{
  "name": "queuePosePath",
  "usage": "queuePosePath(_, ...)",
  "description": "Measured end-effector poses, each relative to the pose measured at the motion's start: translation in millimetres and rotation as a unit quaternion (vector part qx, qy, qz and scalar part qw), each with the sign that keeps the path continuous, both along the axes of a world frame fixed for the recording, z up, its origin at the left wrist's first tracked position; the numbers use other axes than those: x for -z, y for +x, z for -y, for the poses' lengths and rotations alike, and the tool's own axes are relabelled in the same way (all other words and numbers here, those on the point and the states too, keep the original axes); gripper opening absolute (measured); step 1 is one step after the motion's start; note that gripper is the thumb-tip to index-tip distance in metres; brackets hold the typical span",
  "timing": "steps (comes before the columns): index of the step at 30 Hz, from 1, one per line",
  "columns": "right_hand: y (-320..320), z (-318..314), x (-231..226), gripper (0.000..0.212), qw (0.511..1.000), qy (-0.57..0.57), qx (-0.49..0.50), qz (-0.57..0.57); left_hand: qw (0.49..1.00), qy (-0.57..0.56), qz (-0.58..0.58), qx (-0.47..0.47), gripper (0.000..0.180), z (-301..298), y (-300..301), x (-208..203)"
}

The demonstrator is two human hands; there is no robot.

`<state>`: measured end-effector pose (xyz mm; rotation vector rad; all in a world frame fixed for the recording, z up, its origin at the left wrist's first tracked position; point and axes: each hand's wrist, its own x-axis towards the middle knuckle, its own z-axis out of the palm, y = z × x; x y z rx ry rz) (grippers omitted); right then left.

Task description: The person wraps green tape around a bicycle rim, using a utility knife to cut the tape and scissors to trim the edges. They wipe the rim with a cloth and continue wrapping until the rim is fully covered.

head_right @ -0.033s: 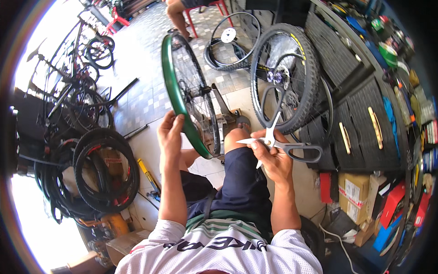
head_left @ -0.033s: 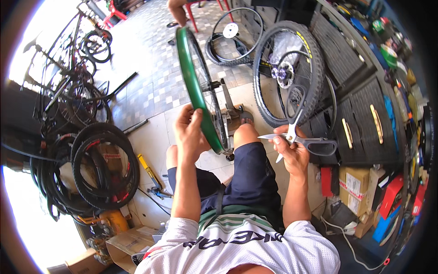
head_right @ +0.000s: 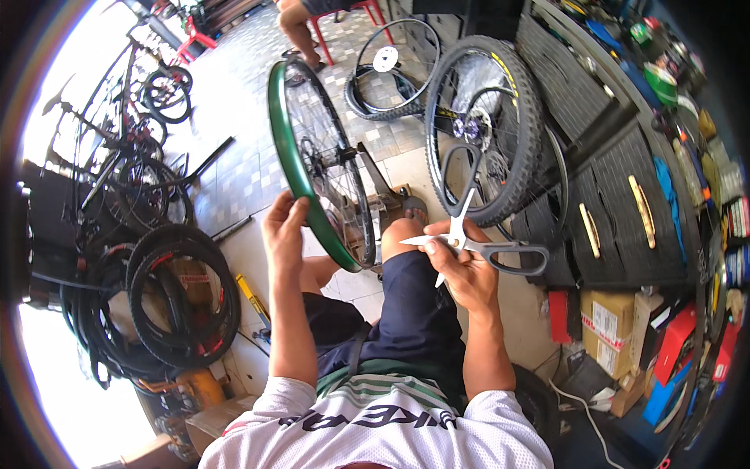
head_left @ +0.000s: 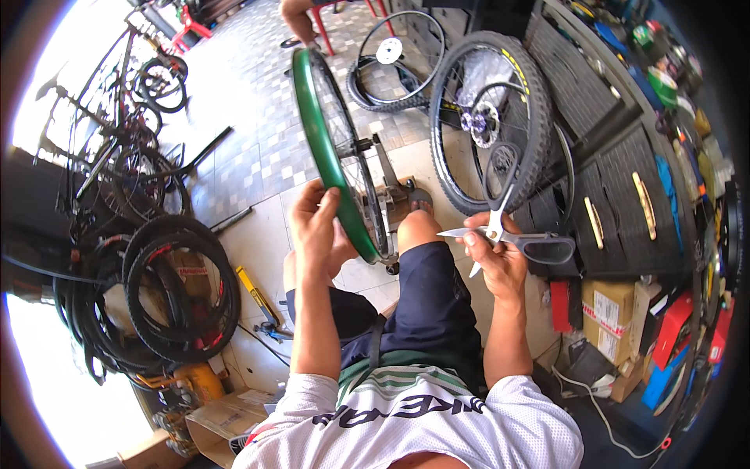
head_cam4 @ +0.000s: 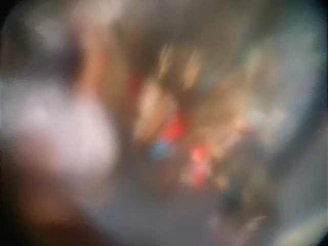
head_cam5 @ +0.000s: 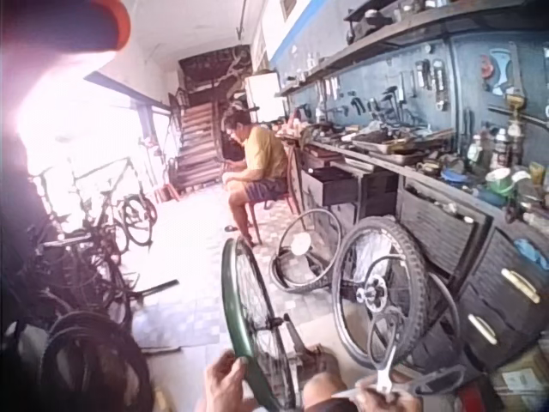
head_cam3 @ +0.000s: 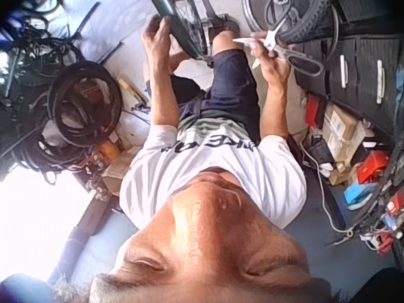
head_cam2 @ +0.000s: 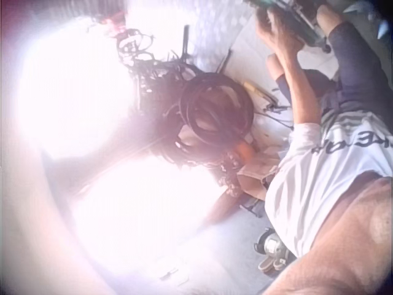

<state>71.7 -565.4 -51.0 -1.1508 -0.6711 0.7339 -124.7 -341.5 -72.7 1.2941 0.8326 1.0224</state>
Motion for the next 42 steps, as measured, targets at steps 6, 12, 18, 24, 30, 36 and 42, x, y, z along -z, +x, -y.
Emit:
queuePosePath(6, 11.5, 6.3, 11.1, 0.016, 0.999, 0.019, 0.003, -0.033, 0.999, -0.025, -0.012, 0.035, 0.017, -16.5, -3.4, -18.7)
queuePosePath(12, 33.7, 15.3, 25.2, 0.017, 0.998, 0.028, 0.039, -0.048, 0.998, -0.033, -0.015, 0.042, 0.017, -26.0, -7.2, -25.2)
queuePosePath(18, 47.5, 20.6, 39.5, 0.022, 0.996, 0.026, 0.056, -0.067, 0.998, -0.047, 0.007, 0.037, 0.026, -25.4, -5.3, -29.3)
queuePosePath(24, 50.3, 18.9, 35.5, 0.02, 0.995, 0.042, 0.067, -0.067, 0.994, -0.007, -0.108, -0.024, 0.034, -26.0, -1.0, -36.8)
queuePosePath(30, 51.8, 21.6, 36.1, 0.015, 0.996, 0.048, 0.063, -0.044, 0.996, 0.001, -0.068, 0.055, 0.042, -17.2, -0.7, -40.5)
queuePosePath(36, 47.5, 23.1, 29.0, 0.014, 0.997, 0.037, 0.064, -0.02, 0.992, 0.034, -0.088, 0.088, 0.052, -5.6, 4.7, -43.0)
queuePosePath(42, 37.0, 20.4, 19.2, 0.017, 0.998, 0.042, 0.05, -0.009, 0.993, 0.052, -0.07, 0.086, 0.049, -8.3, 1.8, -37.2)
